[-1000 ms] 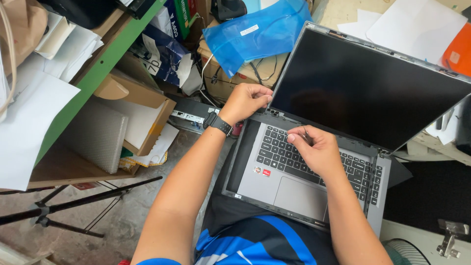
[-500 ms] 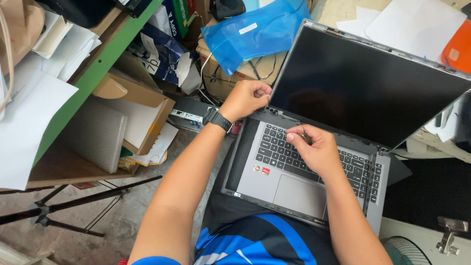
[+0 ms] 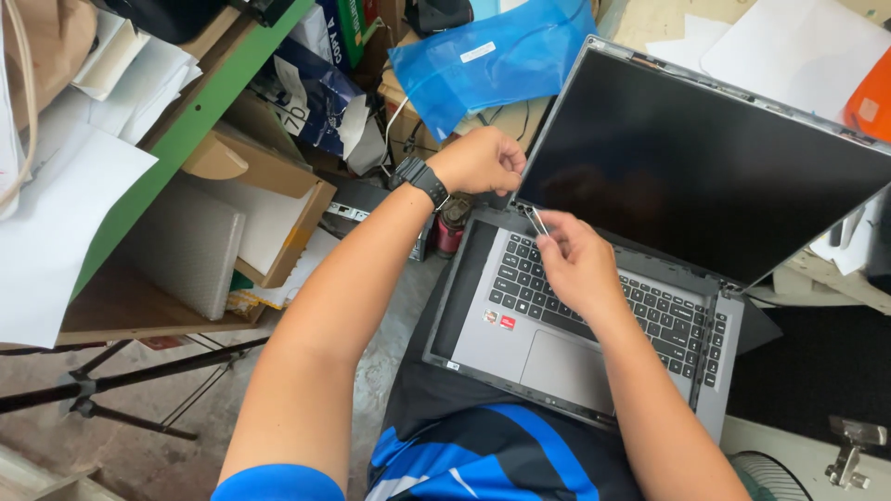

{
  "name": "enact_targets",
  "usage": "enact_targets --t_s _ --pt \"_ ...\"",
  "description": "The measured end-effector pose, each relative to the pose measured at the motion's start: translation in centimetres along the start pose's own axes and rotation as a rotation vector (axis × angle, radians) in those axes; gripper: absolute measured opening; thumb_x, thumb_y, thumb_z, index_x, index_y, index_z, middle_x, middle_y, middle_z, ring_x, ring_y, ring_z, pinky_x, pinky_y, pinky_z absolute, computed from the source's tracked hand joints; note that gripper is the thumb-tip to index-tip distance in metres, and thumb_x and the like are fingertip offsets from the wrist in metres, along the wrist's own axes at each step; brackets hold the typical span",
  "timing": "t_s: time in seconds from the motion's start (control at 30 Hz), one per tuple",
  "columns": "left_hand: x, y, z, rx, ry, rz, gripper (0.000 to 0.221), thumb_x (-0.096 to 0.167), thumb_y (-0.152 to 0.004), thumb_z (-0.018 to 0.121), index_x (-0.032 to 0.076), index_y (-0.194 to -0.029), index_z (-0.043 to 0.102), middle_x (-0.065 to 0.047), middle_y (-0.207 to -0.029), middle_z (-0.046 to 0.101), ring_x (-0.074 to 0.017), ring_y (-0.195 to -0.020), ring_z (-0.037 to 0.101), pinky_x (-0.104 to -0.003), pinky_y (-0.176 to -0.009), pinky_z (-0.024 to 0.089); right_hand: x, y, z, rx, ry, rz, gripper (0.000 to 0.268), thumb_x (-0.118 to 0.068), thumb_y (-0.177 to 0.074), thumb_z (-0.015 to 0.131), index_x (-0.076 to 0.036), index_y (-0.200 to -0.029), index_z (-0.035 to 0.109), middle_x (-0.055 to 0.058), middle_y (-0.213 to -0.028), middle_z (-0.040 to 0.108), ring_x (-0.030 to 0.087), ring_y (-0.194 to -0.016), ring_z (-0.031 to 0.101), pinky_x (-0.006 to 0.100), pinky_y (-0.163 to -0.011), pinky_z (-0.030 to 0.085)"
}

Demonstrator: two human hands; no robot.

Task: Repairing a laptop by prying off the screen bezel, manipulating internal components with tweezers, and snapping the bezel back into place.

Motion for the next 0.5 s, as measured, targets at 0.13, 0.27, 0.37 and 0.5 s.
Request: enact_targets --t_s 0.13,0.27,0.37,0.5 --pt "-0.2 0.2 -0.2 -0.032 0.039 0.038 0.011 0.028 -0.08 0.083 0.025 -0.091 0.085 0.008 -0.07 0.082 -0.0094 -0.073 0.082 -0.025 -0.076 0.06 -1.5 0.2 0.4 0.06 -0.243 0.0 0.039 0.0 -0.112 0.062 -0.011 -0.148 0.072 0.018 -0.09 0.08 0.02 -0.063 0.075 0.029 -0.056 0.064" --pt "-0.1 0.6 -0.4 -0.034 0.064 0.056 0.009 0.027 -0.083 0.083 0.024 -0.091 0.085 0.007 -0.07 0.082 -0.0105 -0.073 0.081 -0.027 -0.077 0.06 1.1 -0.1 1.1 0.015 -0.534 0.05 0.027 -0.003 -0.113 0.059 -0.002 -0.13 0.08 0.02 -0.1 0.083 0.019 -0.074 0.08 0.031 -0.065 0.07" --pt "0.0 0.7 -0.6 -0.039 0.065 0.072 0.009 0.026 -0.084 0.084 0.022 -0.093 0.085 0.006 -0.072 0.083 -0.0121 -0.074 0.081 -0.029 -0.077 0.061 2.3 -0.1 1.9 -0.198 -0.839 -0.024 0.067 0.006 -0.093 0.047 0.01 -0.158 0.064 0.028 -0.126 0.076 0.032 -0.108 0.082 0.048 -0.099 0.071" --pt "-0.2 0.7 -0.5 -0.041 0.086 0.084 0.009 0.025 -0.084 0.083 0.022 -0.092 0.084 0.007 -0.072 0.083 -0.0098 -0.073 0.082 -0.027 -0.075 0.059 3.0 -0.4 2.2 -0.093 -0.726 -0.107 0.048 0.006 -0.104 0.071 0.01 -0.151 0.066 0.022 -0.109 0.076 0.027 -0.09 0.082 0.04 -0.082 0.073"
Point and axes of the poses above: each hand's wrist, its own y-axis away from the middle knuckle, its own z-axis out of the palm, x = y × z, the point moved 4 cm from there along -y, towards the middle knuckle
